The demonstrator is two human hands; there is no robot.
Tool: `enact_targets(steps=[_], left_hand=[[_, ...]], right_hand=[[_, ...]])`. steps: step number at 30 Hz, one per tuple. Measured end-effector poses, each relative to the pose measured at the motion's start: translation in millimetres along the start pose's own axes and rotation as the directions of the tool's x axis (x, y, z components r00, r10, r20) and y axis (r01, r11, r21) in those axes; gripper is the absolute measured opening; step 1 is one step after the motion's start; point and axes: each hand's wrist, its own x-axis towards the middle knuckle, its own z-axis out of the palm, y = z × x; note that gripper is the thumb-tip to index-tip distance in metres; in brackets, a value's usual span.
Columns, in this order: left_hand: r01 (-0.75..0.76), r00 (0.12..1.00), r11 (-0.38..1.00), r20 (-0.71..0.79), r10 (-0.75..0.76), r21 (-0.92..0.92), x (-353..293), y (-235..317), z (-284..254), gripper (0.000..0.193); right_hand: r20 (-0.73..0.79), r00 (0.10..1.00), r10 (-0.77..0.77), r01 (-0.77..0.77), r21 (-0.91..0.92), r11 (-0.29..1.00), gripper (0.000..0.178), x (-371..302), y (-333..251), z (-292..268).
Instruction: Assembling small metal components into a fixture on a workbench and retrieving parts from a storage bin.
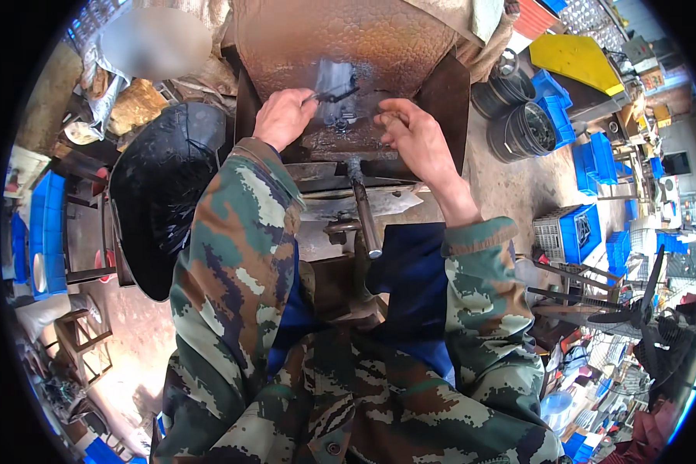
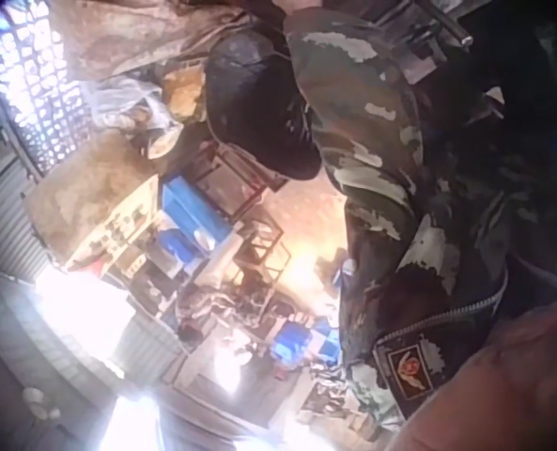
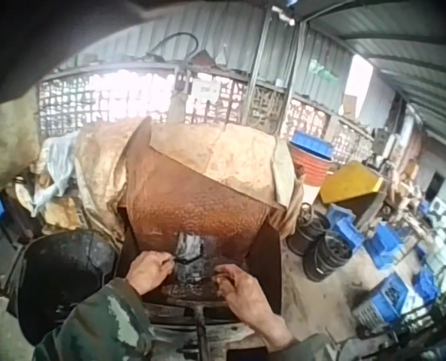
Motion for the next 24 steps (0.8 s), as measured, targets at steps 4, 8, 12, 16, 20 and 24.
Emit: enact_targets(steps=[4,8,12,16,20,24], left_hand=[[0.122,0.991,0.873,0.102,-0.083,-0.472,-5.1,15.0,-18.1,0.024],[0.234,0.963,0.643,0.267,-0.048,-0.729,-18.3,49.5,-25.3,0.028],[0.279,0.947,0.526,0.321,-0.011,-0.804,-23.3,56.7,-27.2,0.03],[0.224,0.971,0.627,0.223,-0.081,-0.746,-18.6,51.2,-26.9,0.03],[0.097,0.995,0.826,0.043,-0.088,-0.556,-2.2,-15.6,3.2,0.029],[0.134,0.981,0.886,0.183,-0.057,-0.443,7.5,-18.5,20.6,0.024]], right_hand=[[-0.008,0.994,0.111,-0.101,0.369,0.924,0.036,12.3,-12.4,18.4],[-0.034,0.996,0.08,-0.038,0.661,0.749,0.029,15.6,-19.4,26.6],[-0.075,0.996,0.056,0.022,0.766,0.643,0.019,15.5,-27.8,31.7],[-0.143,0.981,0.13,0.016,0.729,0.684,0.015,14.0,-24.1,26.4],[-0.105,0.982,0.158,-0.024,0.758,0.652,0.016,3.4,-25.8,20.1],[-0.086,0.974,0.208,-0.071,0.762,0.644,0.019,-2.9,-14.2,6.0]])
